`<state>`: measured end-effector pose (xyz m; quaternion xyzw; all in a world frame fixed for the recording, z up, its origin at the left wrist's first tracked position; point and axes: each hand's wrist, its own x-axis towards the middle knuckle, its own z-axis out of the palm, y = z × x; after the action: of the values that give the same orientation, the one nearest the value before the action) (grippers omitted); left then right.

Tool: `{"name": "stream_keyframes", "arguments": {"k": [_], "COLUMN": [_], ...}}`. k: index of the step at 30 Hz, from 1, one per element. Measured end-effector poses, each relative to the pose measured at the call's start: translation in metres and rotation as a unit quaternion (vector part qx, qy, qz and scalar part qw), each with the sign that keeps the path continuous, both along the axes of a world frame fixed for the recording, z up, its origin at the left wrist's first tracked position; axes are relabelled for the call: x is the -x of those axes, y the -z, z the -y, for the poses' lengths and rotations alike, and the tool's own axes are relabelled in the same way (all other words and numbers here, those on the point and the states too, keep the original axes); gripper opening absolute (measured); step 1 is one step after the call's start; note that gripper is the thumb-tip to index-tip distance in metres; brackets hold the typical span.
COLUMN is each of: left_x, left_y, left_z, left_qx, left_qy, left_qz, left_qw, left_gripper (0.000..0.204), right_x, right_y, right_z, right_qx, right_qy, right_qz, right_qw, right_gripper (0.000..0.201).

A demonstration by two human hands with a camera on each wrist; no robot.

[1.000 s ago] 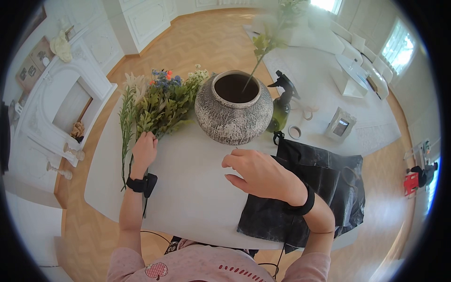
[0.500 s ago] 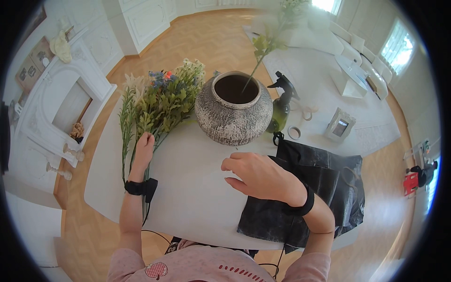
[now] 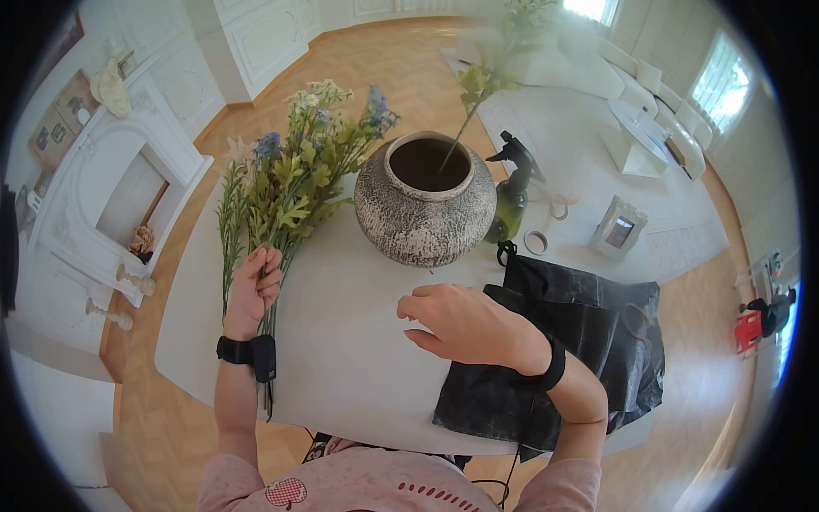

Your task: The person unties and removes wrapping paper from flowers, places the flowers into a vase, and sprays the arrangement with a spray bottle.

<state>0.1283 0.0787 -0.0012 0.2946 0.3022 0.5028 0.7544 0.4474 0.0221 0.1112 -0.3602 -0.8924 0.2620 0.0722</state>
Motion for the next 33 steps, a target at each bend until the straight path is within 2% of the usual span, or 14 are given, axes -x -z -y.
{"name": "stream_keyframes", "arguments": {"k": [2, 6, 8, 11, 16, 18, 19, 21, 24, 25, 27, 28, 32, 33], "left_x": [0.000, -0.003, -0.013, -0.019, -0.022, -0.023, -0.023, -0.024, -0.020, -0.022, -0.027, -0.029, -0.031, -0.039], "left_y": [-0.003, -0.017, -0.023, -0.027, -0.036, -0.033, -0.031, -0.030, -0.018, -0.020, -0.031, -0.037, -0.036, -0.043], "left_z": [0.001, 0.005, 0.007, 0.013, 0.027, 0.030, 0.033, 0.039, 0.046, 0.050, 0.060, 0.065, 0.066, 0.070], "left_qx": [0.002, -0.048, -0.026, -0.061, -0.099, -0.130, -0.146, -0.167, -0.252, -0.258, -0.191, -0.186, -0.233, -0.249], "left_qy": [-0.021, 0.034, -0.059, -0.093, -0.063, -0.048, -0.034, -0.016, 0.029, 0.037, -0.054, -0.081, -0.012, -0.006], "left_qz": [0.059, 0.023, -0.152, -0.238, -0.302, -0.340, -0.298, -0.257, -0.189, -0.188, -0.205, -0.201, -0.171, -0.238], "left_qw": [0.998, 0.998, 0.986, 0.965, 0.946, 0.930, 0.943, 0.952, 0.949, 0.947, 0.959, 0.958, 0.957, 0.939], "left_gripper": [0.020, 0.019, 0.018, 0.018, 0.018, 0.018, 0.018, 0.018, 0.027, 0.027, 0.022, 0.032, 0.046, 0.041], "right_x": [0.002, 0.010, 0.017, 0.030, 0.067, 0.085, 0.095, 0.114, 0.128, 0.129, 0.129, 0.130, 0.117, 0.116], "right_y": [0.001, 0.012, 0.019, 0.027, 0.048, 0.054, 0.057, 0.060, 0.062, 0.059, 0.054, 0.061, 0.027, 0.026], "right_z": [0.000, -0.004, -0.008, -0.013, -0.031, -0.036, -0.041, -0.054, -0.070, -0.071, -0.067, -0.062, -0.044, -0.045], "right_qx": [0.005, 0.022, 0.034, 0.038, 0.037, 0.198, 0.194, 0.455, 0.398, 0.390, 0.244, 0.091, 0.107, 0.081], "right_qy": [-0.004, -0.022, -0.029, -0.041, -0.066, 0.028, 0.031, 0.134, 0.013, 0.018, -0.041, -0.068, -0.061, -0.027], "right_qz": [-0.002, -0.020, -0.035, -0.046, -0.117, -0.245, -0.247, -0.379, -0.440, -0.444, -0.350, -0.408, -0.401, -0.425], "right_qw": [1.000, 0.999, 0.998, 0.997, 0.990, 0.949, 0.949, 0.794, 0.805, 0.806, 0.903, 0.906, 0.908, 0.901], "right_gripper": [0.018, 0.019, 0.019, 0.020, 0.023, 0.025, 0.025, 0.025, 0.024, 0.024, 0.022, 0.020, 0.017, 0.016]}}
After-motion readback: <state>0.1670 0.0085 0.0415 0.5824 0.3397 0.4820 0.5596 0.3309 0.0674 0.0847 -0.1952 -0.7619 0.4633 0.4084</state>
